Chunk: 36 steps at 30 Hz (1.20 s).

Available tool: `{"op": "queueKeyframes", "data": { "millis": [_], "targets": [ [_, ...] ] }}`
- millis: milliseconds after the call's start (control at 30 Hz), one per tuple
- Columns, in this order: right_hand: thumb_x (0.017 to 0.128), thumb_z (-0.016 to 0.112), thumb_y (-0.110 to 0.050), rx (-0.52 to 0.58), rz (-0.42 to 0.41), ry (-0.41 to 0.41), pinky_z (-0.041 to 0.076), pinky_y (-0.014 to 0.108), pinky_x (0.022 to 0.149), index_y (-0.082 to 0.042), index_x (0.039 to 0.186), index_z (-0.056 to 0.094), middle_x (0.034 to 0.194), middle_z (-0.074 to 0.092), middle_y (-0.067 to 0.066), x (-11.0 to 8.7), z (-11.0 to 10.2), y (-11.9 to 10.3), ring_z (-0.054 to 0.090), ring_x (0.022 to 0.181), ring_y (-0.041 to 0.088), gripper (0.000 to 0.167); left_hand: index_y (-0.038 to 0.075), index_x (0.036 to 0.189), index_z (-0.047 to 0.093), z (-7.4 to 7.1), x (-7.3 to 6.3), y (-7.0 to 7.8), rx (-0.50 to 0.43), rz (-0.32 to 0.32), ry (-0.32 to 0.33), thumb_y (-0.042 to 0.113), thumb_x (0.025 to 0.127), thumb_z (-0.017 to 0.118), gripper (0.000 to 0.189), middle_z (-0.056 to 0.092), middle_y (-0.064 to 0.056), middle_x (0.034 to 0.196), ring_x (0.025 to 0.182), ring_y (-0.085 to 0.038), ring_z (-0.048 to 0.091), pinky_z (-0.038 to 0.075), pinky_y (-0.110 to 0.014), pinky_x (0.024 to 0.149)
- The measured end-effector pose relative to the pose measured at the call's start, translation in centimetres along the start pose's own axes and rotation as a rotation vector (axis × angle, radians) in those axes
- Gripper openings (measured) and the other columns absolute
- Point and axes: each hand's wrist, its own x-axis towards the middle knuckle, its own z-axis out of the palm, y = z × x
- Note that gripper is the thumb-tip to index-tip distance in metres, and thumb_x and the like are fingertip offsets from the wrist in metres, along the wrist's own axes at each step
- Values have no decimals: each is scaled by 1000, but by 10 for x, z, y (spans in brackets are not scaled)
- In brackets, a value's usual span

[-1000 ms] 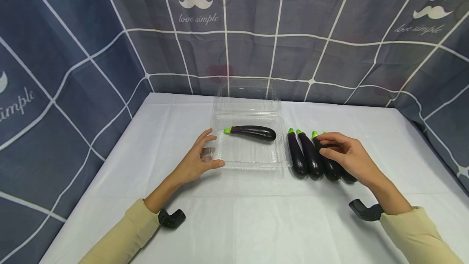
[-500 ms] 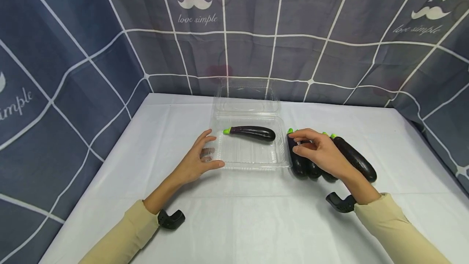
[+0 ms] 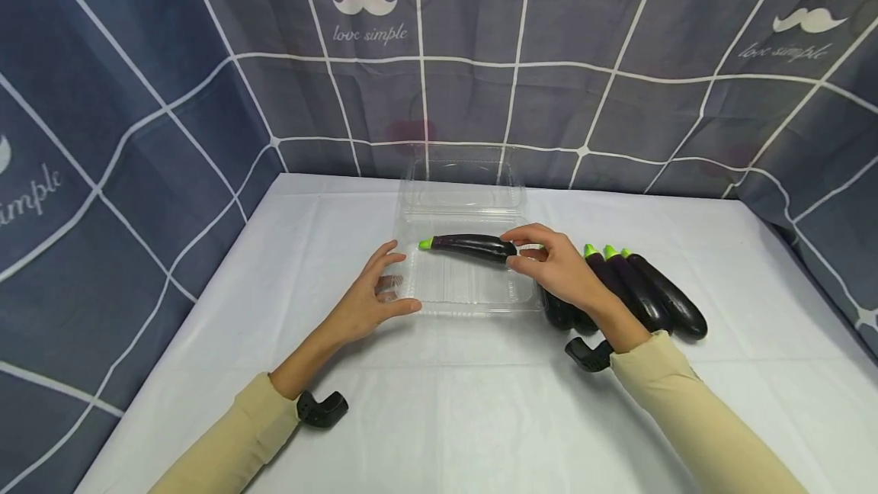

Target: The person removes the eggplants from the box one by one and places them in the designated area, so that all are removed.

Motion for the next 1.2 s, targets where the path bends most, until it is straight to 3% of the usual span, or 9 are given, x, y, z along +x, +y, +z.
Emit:
{"op": "queueKeyframes", "data": {
  "millis": [200,333,700,1033,1200],
  "targets": [
    [94,65,-9,-78,-1,1,40,52,104,-1,125,64,128,57,12,18,11,4,49,123,36,32,5,150,35,1,0,-1,-1,-2,-2,26,81,84,87,10,4,163,134,-37,41,41,-50,105],
    [93,66,-9,-154,2,5,40,53,103,-1,124,65,127,57,10,31,19,7,50,122,34,32,5,150,35,1,0,-1,-6,-4,-1,26,81,84,88,10,5,163,134,-36,41,42,-50,104],
    [91,67,-12,-203,44,1,35,54,107,-5,123,67,130,59,12,51,30,12,47,128,30,33,7,152,34,1,1,-2,-12,-3,0,26,81,84,89,11,5,163,134,-36,41,42,-49,104],
    [91,66,-13,-207,52,-83,44,50,97,-3,125,67,132,58,12,54,32,15,49,125,34,35,6,150,36,2,1,-1,-22,7,0,25,81,85,87,11,5,163,133,-37,41,41,-50,105],
    [92,68,-14,-198,69,-163,46,48,94,-4,127,66,131,59,9,53,32,14,50,121,35,37,6,150,35,2,0,0,-18,5,1,26,81,85,88,12,5,163,133,-37,41,41,-50,105]
  ]
}}
